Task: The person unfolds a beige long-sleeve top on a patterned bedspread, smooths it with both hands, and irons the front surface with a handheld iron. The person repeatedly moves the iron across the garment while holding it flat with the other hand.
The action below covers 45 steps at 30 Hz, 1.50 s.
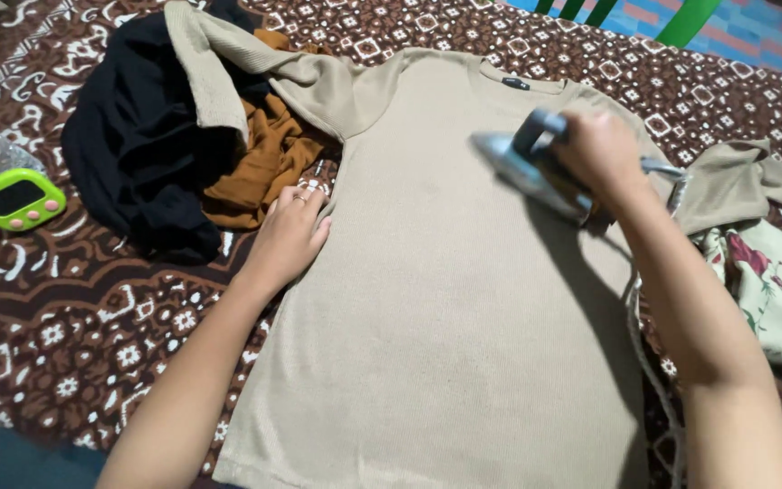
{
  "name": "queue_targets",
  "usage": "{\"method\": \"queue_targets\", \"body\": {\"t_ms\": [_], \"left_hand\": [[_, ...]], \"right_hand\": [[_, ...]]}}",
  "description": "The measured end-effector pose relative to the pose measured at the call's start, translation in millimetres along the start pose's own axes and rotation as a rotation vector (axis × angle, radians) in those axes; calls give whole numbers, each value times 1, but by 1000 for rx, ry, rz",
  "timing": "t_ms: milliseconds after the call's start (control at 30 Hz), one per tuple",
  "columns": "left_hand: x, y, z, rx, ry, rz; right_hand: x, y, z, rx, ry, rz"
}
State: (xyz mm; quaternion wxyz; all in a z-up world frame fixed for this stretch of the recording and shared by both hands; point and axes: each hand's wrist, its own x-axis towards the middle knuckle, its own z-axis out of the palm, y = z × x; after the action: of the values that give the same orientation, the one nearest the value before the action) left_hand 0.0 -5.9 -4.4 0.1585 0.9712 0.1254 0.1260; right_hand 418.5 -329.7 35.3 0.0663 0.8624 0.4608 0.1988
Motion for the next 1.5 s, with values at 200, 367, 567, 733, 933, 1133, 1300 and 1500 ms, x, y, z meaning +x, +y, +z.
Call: {"method": "queue_targets", "body": {"t_ms": [200,367,567,733,933,1133,1300,1500], "left_hand": [[-1,-2,-3,-14,1,18],[2,4,-7,9,0,21],[3,4,-5,85,81,111],[1,8,-9,52,32,86],[0,2,-3,25,-12,25],[0,6,-9,17,-23,-1],[1,2,-2,14,-32,-18],[-1,4,-4,18,-51,-28]], "right_hand": [[2,15,-26,201,-264,381],[-91,-77,-157,475,-598,410],[-239,-145,-229,643,-794,-298],[-289,-142,-209,533,-381,-700],[-233,-67,-94,295,-83,-517],[-101,2,-25,93,166,-330],[-9,32,3,-9,231,-168],[32,43,33,-141,29,470]]}}
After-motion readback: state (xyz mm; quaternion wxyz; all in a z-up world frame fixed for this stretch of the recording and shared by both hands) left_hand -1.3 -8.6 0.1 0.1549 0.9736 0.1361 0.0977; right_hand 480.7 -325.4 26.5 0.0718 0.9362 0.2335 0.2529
